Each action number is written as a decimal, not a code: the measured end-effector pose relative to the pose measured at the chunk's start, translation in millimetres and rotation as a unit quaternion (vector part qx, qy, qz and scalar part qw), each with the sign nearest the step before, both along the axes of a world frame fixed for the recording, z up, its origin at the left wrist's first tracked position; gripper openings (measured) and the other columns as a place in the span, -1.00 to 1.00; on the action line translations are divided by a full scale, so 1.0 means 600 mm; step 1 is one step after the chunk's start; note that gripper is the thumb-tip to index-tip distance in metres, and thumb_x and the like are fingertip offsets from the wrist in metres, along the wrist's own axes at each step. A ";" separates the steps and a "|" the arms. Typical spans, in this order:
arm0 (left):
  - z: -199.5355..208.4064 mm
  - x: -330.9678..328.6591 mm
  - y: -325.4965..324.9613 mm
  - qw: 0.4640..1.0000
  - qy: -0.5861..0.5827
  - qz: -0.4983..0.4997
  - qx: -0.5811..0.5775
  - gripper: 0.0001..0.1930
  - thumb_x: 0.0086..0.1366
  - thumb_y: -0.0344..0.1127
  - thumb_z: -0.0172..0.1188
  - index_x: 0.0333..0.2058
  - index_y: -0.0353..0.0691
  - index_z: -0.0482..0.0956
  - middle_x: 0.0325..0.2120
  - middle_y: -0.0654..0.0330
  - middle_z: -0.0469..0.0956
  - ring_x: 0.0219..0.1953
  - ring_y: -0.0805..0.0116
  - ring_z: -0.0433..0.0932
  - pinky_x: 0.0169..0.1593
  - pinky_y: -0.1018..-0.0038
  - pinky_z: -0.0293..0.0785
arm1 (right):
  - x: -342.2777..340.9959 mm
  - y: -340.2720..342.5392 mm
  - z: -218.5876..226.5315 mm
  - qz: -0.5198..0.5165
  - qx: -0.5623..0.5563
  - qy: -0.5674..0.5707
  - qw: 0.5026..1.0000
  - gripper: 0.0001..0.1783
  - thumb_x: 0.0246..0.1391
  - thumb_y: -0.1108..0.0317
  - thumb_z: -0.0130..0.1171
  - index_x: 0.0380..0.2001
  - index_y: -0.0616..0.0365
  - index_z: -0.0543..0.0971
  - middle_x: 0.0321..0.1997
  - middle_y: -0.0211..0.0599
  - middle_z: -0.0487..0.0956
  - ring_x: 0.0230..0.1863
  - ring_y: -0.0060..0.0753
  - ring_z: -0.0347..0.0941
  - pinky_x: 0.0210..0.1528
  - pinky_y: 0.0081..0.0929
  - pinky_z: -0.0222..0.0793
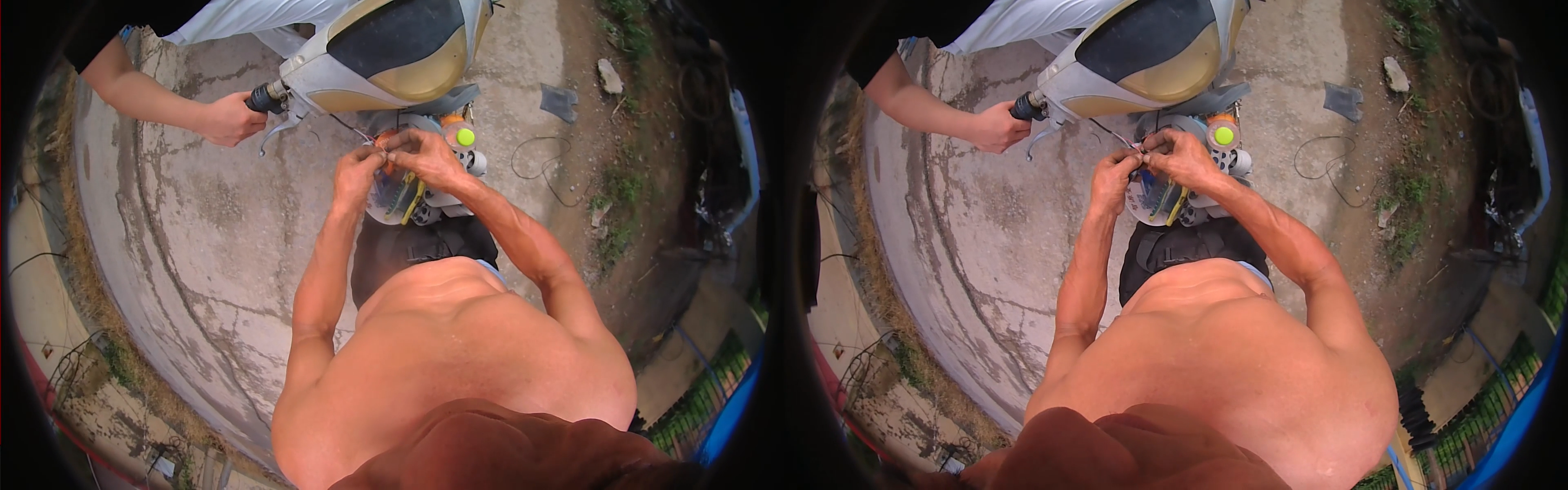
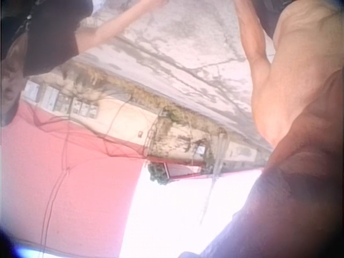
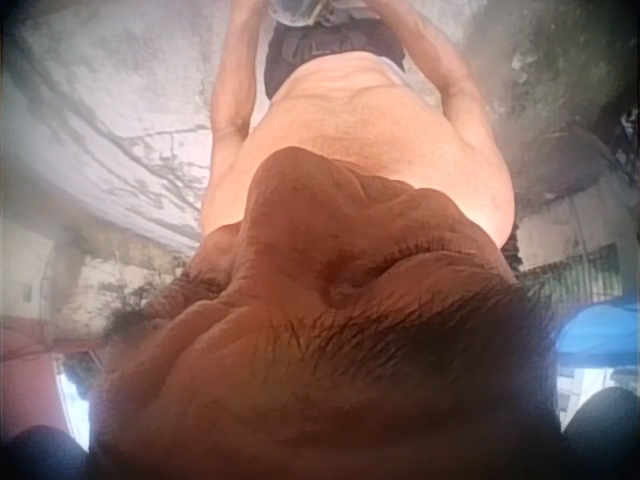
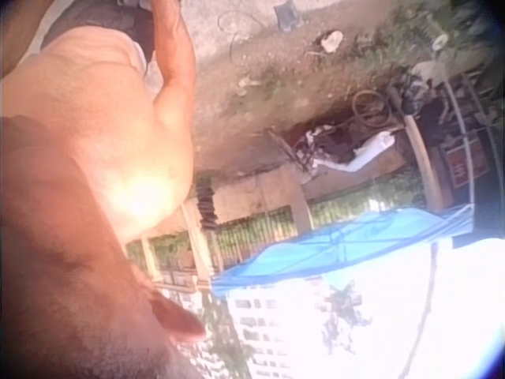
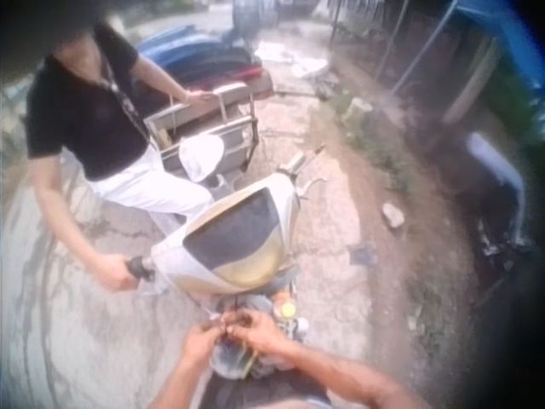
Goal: The person works on the wiring and components of a scooter while standing and then kneeling. They manipulate electrical wires near the handlebars and later use a yellow screwdriver to work on a small component on the floorboard of the vehicle.
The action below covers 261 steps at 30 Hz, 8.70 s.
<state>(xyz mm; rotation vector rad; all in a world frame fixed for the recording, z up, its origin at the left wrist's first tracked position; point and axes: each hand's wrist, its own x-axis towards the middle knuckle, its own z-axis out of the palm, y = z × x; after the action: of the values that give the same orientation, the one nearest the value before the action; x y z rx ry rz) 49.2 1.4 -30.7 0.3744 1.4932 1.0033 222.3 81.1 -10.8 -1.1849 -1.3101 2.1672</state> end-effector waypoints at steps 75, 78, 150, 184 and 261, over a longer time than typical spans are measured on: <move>-0.004 -0.030 0.021 0.986 0.121 -0.025 0.113 -0.81 0.35 -0.35 0.30 -0.20 -0.36 0.58 -0.35 0.18 0.66 -0.37 0.49 0.58 -0.31 0.54 0.48 | -0.007 0.048 0.012 0.206 0.179 -0.068 0.960 -0.72 0.10 0.26 0.35 -0.29 0.30 0.65 -0.54 -0.26 0.63 -0.48 -0.42 0.56 -0.32 -0.36 0.47; 0.018 -0.025 0.024 0.988 0.105 -0.018 0.111 -0.81 0.36 -0.34 0.29 -0.21 -0.38 0.60 -0.38 0.19 0.63 -0.34 0.48 0.56 -0.22 0.52 0.48 | -0.005 0.055 0.023 0.205 0.151 -0.077 0.964 -0.69 0.16 0.20 0.29 -0.28 0.30 0.65 -0.53 -0.20 0.64 -0.44 -0.40 0.58 -0.31 -0.31 0.47; 0.112 -0.032 -0.004 0.876 0.386 -0.159 0.241 -0.84 0.22 -0.44 0.32 -0.23 -0.34 0.67 -0.25 0.08 0.61 -0.35 0.27 0.60 -0.26 0.41 0.52 | -0.004 -0.017 0.013 0.040 0.445 -0.115 0.887 -0.79 0.06 0.35 0.30 -0.23 0.16 0.68 -0.29 -0.15 0.62 -0.29 -0.06 0.62 -0.24 -0.20 0.53; 0.204 -0.310 0.122 0.702 0.622 -0.287 0.193 -0.61 0.14 -0.37 0.41 -0.03 -0.25 0.62 -0.10 0.01 0.60 0.02 -0.03 0.54 0.11 0.14 0.45 | 0.009 -0.004 0.014 0.056 0.201 -0.097 0.973 -0.78 0.16 0.40 0.30 -0.24 0.37 0.60 -0.44 -0.35 0.62 -0.37 -0.57 0.55 -0.27 -0.50 0.46; -0.026 0.013 -0.052 0.978 0.181 0.054 0.084 -0.81 0.22 -0.38 0.29 -0.31 -0.40 0.52 -0.41 0.17 0.60 -0.36 0.44 0.52 -0.23 0.46 0.49 | -0.014 0.002 -0.015 0.079 0.206 -0.122 0.968 -0.76 0.08 0.29 0.25 -0.23 0.20 0.61 -0.37 -0.17 0.67 -0.32 -0.05 0.63 -0.24 -0.22 0.51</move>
<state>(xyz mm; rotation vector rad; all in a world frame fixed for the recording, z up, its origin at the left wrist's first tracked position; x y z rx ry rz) 57.0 -29.6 -46.1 0.6297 1.7742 1.1984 213.8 82.1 -19.7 -1.2306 -1.9065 1.7558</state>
